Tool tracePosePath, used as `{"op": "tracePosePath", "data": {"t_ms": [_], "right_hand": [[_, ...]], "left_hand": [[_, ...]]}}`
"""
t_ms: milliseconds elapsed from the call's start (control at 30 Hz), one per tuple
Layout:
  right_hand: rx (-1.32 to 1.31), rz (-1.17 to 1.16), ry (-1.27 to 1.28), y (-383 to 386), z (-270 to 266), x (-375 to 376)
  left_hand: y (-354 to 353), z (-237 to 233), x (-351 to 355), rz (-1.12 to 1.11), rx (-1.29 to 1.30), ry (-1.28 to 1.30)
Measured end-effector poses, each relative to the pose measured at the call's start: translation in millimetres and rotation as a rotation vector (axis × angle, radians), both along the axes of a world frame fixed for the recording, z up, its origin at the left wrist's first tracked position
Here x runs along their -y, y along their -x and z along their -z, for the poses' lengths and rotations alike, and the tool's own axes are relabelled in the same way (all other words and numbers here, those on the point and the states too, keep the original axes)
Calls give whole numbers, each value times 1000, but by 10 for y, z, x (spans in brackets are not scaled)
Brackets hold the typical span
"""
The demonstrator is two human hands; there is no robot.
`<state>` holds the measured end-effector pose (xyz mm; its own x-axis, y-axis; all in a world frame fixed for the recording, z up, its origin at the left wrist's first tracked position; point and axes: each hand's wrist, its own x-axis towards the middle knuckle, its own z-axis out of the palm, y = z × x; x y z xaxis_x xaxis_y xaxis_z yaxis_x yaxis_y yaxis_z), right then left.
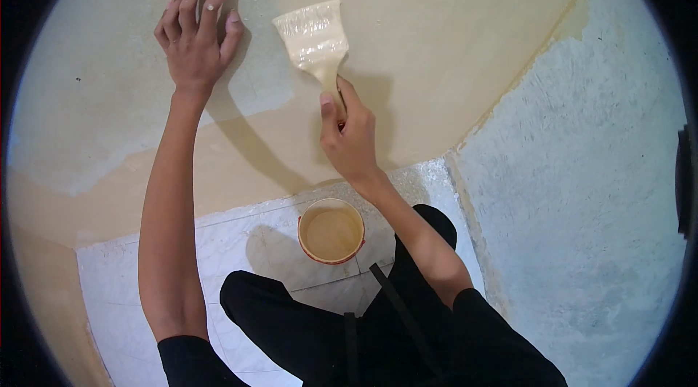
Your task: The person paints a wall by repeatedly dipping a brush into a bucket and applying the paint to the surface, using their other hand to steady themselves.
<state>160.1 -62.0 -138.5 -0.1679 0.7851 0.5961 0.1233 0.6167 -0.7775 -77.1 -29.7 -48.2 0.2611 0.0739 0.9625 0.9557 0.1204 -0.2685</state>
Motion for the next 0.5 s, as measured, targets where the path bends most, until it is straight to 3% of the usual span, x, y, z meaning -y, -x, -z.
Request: {"op": "tracePosePath", "data": {"t_ms": [167, 233, 300, 467, 500], "right_hand": [[0, -8, 76, -119, 954, 120], [137, -69, 245, -295, 1188, 261], [124, -85, 256, -423, 1356, 363], [72, -42, 357, -611, 961, 348], [11, 3, 261, -620, 786, 254]], "left_hand": [[22, -1, -7, 3, -1, 10], [41, 11, 1, 19, -9, 12], [32, 12, -6, 14, -10, 2], [40, 15, -5, -2, -4, 15], [41, 16, -6, -5, -4, 14]]}}
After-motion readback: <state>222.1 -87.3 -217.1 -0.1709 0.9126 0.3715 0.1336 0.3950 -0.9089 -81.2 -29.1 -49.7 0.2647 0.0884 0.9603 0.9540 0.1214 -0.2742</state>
